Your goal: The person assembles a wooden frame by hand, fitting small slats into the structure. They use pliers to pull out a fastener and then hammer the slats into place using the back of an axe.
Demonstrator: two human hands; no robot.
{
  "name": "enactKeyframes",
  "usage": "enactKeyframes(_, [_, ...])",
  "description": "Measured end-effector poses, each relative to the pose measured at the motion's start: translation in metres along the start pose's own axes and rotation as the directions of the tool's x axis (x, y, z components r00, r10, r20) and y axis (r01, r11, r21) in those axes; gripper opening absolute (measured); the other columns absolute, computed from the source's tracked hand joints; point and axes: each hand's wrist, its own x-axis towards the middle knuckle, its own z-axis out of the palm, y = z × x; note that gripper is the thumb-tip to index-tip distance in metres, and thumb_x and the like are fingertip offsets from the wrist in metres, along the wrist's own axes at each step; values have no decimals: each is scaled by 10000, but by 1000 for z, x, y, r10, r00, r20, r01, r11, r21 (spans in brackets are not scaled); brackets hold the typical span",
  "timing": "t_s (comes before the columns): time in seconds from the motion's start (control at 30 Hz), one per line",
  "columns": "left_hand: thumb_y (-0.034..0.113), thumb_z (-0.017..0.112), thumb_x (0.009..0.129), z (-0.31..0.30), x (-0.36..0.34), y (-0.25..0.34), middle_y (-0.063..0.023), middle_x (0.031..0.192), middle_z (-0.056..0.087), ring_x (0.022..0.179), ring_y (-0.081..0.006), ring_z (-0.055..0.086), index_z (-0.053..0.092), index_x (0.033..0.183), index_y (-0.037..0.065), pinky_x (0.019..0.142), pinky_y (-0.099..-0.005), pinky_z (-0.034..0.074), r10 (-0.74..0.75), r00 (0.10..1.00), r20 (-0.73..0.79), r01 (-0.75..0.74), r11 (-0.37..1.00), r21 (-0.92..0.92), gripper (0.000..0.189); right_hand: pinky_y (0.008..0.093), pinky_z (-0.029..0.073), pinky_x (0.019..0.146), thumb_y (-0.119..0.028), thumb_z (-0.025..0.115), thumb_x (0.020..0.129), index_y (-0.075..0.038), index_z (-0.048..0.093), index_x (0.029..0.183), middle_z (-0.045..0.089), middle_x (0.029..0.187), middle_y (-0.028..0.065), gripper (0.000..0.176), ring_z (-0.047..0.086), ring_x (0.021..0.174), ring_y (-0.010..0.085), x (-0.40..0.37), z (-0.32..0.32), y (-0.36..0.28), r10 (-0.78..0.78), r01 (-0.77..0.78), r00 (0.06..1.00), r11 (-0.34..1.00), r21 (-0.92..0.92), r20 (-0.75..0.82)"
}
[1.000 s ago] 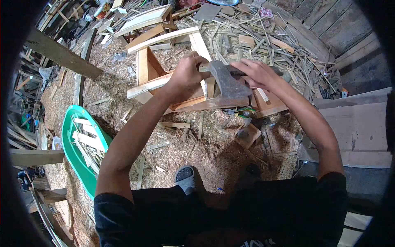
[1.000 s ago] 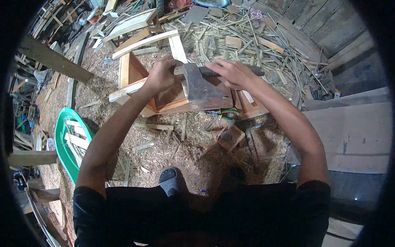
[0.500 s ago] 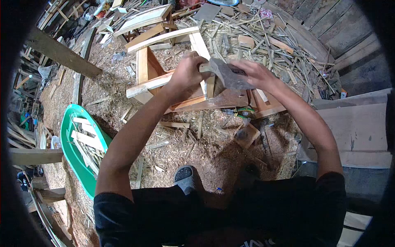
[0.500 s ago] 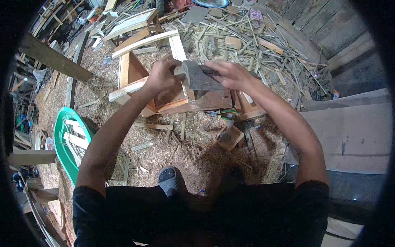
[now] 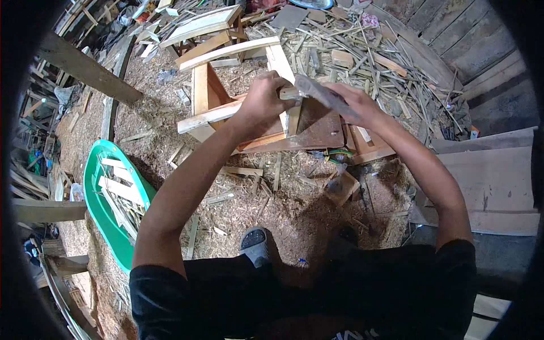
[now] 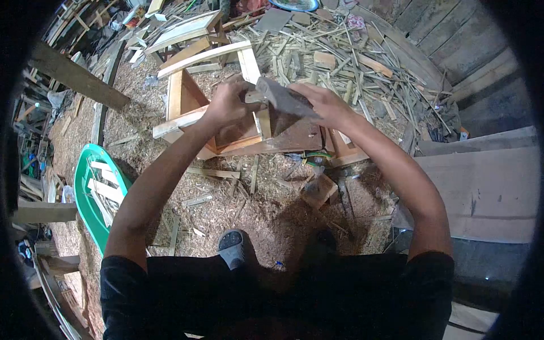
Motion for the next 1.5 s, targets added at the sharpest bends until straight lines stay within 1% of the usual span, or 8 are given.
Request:
enactKeyframes(0.37, [294, 872, 664, 1, -2, 3, -141, 988, 650, 854, -276, 671, 705, 1027, 27, 769, -377, 545, -79, 997, 7, 78, 995, 55, 480, 462, 494, 846, -263, 592, 937, -12, 454, 1304, 657, 1043, 242, 465, 649, 963, 405, 15, -22, -61, 392, -393, 916, 920, -3, 80])
enactKeyframes(0.4, [302, 871, 667, 1, -2, 3, -141, 991, 650, 852, -277, 672, 706, 1027, 28, 768, -379, 546, -84, 996, 11, 83, 995, 52, 481, 460, 463, 917, -274, 576, 924, 4, 447, 1311, 609, 1129, 287, 494, 612, 1060, 410, 14, -17, -64, 274, -274, 961, 962, 17, -23])
enactKeyframes(0.5, [324, 864, 680, -2, 1, 2, -141, 991, 652, 836, -280, 674, 710, 1025, 30, 758, -382, 547, -61, 998, 34, 60, 997, 46, 478, 391, 431, 989, -235, 601, 923, 68, 432, 1336, 551, 1256, 276, 539, 550, 1181, 342, 15, -26, -79, 512, -519, 852, 854, 42, 112])
enactKeyframes(0.73, [335, 808, 740, -19, 0, 6, -147, 966, 653, 843, -310, 660, 721, 1037, 71, 755, -395, 537, -57, 986, 158, 48, 997, 63, 406, 324, 477, 581, -225, 559, 971, 25, 467, 1284, 620, 864, 95, 411, 562, 600, 139, 13, -25, -79, 428, -425, 903, 879, 217, 35])
enactKeyframes(0.8, [327, 801, 774, -14, -4, 4, -135, 928, 646, 775, -295, 660, 716, 1039, 48, 685, -391, 525, 100, 994, 34, -103, 989, 104, 394, 325, 476, 572, -224, 549, 980, 9, 495, 1198, 611, 842, 82, 324, 567, 602, 132, 12, -21, -72, 425, -424, 904, 880, 214, 44])
enactKeyframes(0.87, [332, 800, 772, -8, -6, 6, -134, 905, 639, 757, -297, 655, 718, 1040, 48, 676, -395, 521, 39, 999, 5, -40, 997, 60, 400, 324, 463, 546, -213, 542, 986, -12, 514, 1052, 594, 793, 52, 213, 560, 581, 120, 10, -15, -70, 441, -436, 897, 867, 242, 37])
enactKeyframes(1.17, [324, 783, 769, -5, 5, 15, -143, 898, 638, 752, -286, 664, 725, 1024, 47, 683, -397, 521, -81, 996, 28, 79, 995, 64, 381, 432, 464, 896, -245, 526, 980, -19, 460, 1308, 634, 1050, 234, 404, 620, 1025, 363, 4, -27, -80, 487, -497, 867, 858, 130, 102])
enactKeyframes(1.5, [366, 785, 757, -3, 15, 3, -140, 858, 624, 755, -281, 625, 713, 1012, 41, 682, -401, 494, -69, 997, 32, 64, 990, 127, 419, 426, 487, 834, -213, 545, 968, -26, 421, 1344, 648, 988, 208, 437, 653, 924, 335, 7, -21, -63, 474, -475, 879, 866, 159, 43])
